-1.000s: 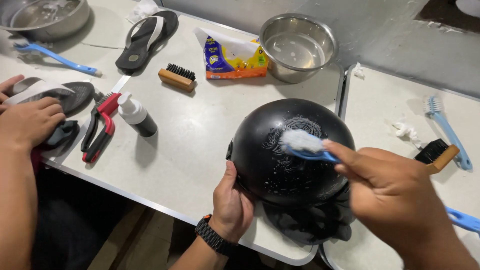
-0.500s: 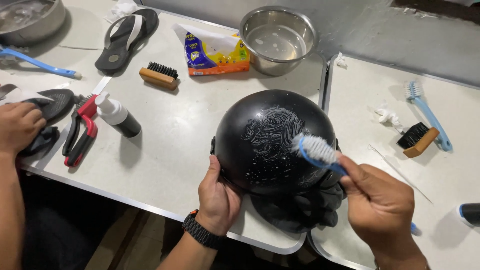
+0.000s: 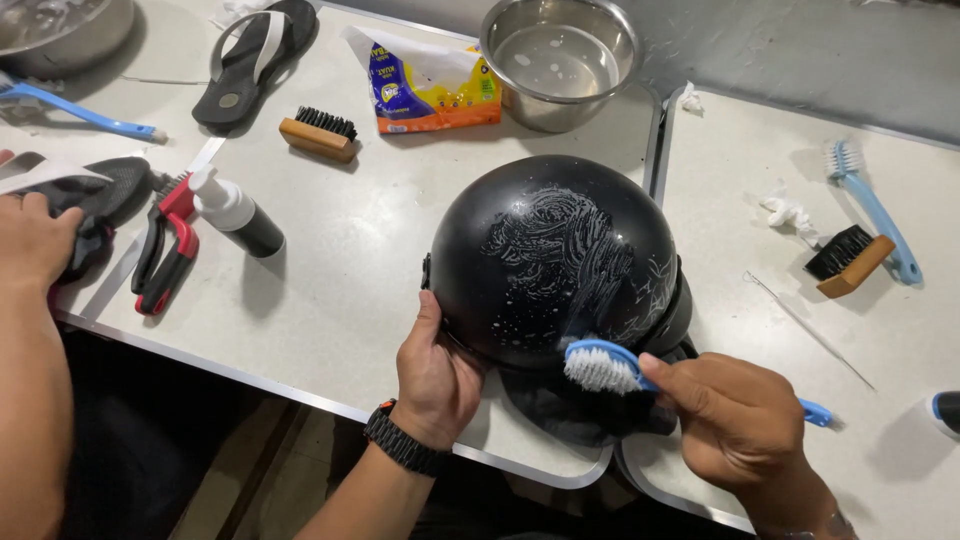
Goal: The person uses a thin metal tool to scrape white residue off a black helmet. They then scrub the helmet with a blue brush and a cleaning solution, wipe it with a gray cloth, and repeat the scrubbing process on different areas.
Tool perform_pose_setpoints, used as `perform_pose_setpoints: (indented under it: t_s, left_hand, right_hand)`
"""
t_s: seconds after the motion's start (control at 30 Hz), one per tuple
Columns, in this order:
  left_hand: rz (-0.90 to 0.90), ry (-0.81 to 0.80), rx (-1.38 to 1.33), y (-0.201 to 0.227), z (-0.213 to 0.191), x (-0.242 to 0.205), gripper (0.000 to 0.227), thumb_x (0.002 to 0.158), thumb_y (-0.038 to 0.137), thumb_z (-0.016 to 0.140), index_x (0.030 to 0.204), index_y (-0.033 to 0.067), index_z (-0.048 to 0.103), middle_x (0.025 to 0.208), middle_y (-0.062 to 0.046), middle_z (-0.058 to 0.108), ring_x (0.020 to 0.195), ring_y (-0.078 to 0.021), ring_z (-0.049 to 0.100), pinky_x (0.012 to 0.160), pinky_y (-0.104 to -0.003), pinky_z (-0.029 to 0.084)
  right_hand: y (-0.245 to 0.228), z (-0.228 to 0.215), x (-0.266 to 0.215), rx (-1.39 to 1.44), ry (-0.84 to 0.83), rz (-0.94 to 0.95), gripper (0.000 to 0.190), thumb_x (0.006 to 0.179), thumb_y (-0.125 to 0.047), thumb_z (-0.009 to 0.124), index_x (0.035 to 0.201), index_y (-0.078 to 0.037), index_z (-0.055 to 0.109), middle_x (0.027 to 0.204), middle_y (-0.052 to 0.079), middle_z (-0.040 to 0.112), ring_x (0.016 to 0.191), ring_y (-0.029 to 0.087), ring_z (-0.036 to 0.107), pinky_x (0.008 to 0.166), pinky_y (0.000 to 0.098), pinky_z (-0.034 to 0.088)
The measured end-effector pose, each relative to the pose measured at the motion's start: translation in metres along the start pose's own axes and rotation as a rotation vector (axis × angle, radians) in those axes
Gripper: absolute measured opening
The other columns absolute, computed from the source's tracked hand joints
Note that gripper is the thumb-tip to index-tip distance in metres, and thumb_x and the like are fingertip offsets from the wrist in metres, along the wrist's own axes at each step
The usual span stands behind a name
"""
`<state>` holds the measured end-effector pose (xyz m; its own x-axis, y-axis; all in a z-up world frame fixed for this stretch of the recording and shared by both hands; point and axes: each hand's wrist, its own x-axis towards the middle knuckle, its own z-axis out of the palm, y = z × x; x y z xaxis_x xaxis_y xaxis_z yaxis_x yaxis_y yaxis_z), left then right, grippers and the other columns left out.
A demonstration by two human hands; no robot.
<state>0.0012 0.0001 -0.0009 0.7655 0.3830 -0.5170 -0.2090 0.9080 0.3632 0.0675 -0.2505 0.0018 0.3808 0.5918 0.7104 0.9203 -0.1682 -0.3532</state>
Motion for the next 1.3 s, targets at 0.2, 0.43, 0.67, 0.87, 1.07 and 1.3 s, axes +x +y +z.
perform_pose_setpoints:
  t_s: [0.2,0.43,0.67,0.87,1.07,1.3]
  left_hand:
    - [0.013,-0.006,0.007,0.001,0.001,-0.001,0.057,0.102,0.036,0.036,0.148,0.0054,0.052,0.148,-0.019,0.058,0.134,-0.0335,0.055,0.113,-0.049,0.047]
    - [0.007,-0.041,0.008,0.001,0.000,0.000,0.058,0.103,0.037,0.035,0.148,0.0044,0.052,0.147,-0.020,0.058,0.133,-0.0343,0.056,0.113,-0.049,0.047]
    - [-0.012,-0.011,-0.004,0.001,-0.002,0.001,0.059,0.103,0.037,0.035,0.149,0.0042,0.051,0.149,-0.020,0.057,0.135,-0.0338,0.055,0.113,-0.048,0.047]
    - [-0.014,-0.007,0.005,-0.001,-0.006,0.002,0.060,0.102,0.038,0.036,0.149,0.0040,0.051,0.150,-0.021,0.057,0.135,-0.0346,0.055,0.112,-0.048,0.047]
    - [-0.022,-0.030,0.013,0.002,-0.003,0.005,0.061,0.102,0.040,0.035,0.149,0.0048,0.051,0.148,-0.021,0.058,0.134,-0.0353,0.055,0.112,-0.050,0.047]
    - [-0.031,0.013,0.011,0.002,-0.002,0.002,0.060,0.102,0.039,0.035,0.149,0.0060,0.051,0.148,-0.020,0.058,0.133,-0.0346,0.056,0.112,-0.050,0.048]
  right_hand:
    - [0.006,-0.004,-0.008,0.060,-0.186,-0.017,0.045,0.090,0.013,0.046,0.124,-0.004,0.068,0.079,0.006,0.068,0.060,0.020,0.060,0.055,0.0309,0.050]
    - [0.008,0.001,-0.010,0.092,-0.145,-0.009,0.044,0.085,0.015,0.053,0.122,-0.002,0.068,0.078,0.008,0.069,0.057,0.021,0.060,0.055,0.0307,0.050]
    - [0.011,-0.010,-0.002,0.064,-0.124,0.013,0.034,0.086,0.013,0.061,0.118,0.001,0.069,0.077,0.012,0.066,0.059,0.023,0.061,0.055,0.0312,0.050]
    - [0.013,-0.013,0.010,0.048,-0.141,0.001,0.036,0.086,0.014,0.060,0.118,0.002,0.069,0.075,0.012,0.066,0.056,0.022,0.059,0.052,0.0313,0.047]
    - [0.020,-0.014,0.013,0.105,-0.272,-0.015,0.042,0.086,0.009,0.054,0.122,-0.007,0.070,0.078,0.005,0.072,0.060,0.019,0.066,0.056,0.0303,0.055]
    - [0.001,-0.006,0.011,-0.055,-0.252,-0.116,0.049,0.085,0.015,0.046,0.125,-0.003,0.067,0.079,0.007,0.067,0.055,0.022,0.051,0.048,0.0349,0.040]
